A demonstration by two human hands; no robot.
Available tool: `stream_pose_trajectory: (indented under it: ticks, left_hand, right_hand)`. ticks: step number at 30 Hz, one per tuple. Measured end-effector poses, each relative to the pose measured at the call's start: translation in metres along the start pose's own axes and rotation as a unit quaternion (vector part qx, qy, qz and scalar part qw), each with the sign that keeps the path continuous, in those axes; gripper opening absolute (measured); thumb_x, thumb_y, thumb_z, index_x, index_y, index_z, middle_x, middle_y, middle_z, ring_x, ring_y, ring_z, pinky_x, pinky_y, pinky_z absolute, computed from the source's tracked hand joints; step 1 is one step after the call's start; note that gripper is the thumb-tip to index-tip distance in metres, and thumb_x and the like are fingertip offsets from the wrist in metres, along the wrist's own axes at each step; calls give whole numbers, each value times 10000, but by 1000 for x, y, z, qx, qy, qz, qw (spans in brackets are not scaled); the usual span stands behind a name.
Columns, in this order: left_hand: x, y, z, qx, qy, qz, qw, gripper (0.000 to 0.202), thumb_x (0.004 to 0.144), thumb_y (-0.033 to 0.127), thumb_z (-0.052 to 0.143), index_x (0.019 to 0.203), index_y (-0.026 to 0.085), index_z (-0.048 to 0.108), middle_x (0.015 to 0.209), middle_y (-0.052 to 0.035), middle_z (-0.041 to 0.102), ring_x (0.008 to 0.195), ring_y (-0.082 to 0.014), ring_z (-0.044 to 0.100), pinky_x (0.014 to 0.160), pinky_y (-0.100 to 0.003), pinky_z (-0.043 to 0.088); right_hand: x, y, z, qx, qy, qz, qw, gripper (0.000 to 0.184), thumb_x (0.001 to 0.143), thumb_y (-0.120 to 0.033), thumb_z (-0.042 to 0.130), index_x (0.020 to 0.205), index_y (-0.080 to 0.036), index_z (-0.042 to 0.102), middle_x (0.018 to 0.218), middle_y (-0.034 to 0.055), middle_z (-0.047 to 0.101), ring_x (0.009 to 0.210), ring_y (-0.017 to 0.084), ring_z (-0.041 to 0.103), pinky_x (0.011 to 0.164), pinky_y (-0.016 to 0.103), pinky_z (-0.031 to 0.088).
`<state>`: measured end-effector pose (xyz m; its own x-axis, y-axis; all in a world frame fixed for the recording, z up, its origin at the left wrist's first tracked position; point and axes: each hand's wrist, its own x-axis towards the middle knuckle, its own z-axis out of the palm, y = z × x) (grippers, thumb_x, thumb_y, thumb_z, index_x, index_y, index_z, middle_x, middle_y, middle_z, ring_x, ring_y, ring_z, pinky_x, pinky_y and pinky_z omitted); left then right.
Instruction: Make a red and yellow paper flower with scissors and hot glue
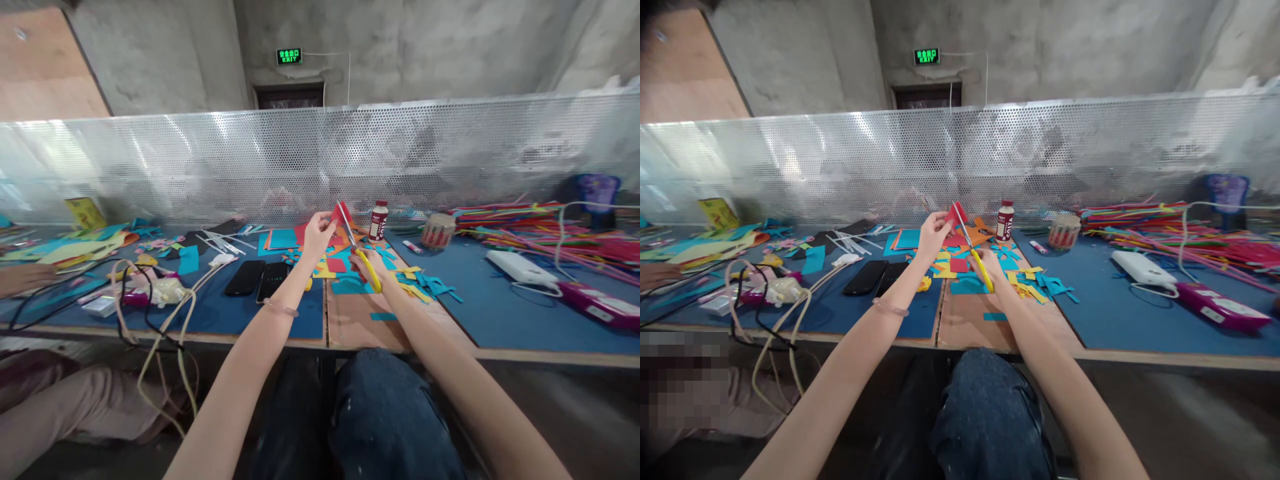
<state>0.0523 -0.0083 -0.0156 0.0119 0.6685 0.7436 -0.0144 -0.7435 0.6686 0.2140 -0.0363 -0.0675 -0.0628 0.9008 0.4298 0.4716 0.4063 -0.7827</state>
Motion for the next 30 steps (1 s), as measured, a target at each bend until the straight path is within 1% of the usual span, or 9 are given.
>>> stream_pose_trajectory:
  ticks: [13,19,30]
  left_hand:
    - [0,2,0,3,-4,-3,1000,204,831,278,537,1009,178,526,638,7,578,605,-121,580,597,-263,467]
    - [0,3,0,2,-3,-9,1000,214,828,293,543,1009,178,536,645,1,586,607,-122,579,610,-268,471]
    - [1,2,-1,-3,-1,-20,1000,247,814,320,567,1013,176,545,627,4,584,598,-124,573,617,-272,468]
  right_hand:
    - [-3,-3,-1,-13,3,4,1000,281,743,-375,499,568,-157,523,490,3,561,389,79,464,412,184,335]
    - [-4,-5,0,-21,7,16,1000,329,753,-413,482,551,-158,529,469,15,564,379,93,477,390,187,346]
    - [-4,-5,1,-32,11,27,999,353,750,-449,491,546,-163,523,462,19,571,376,105,490,385,195,363]
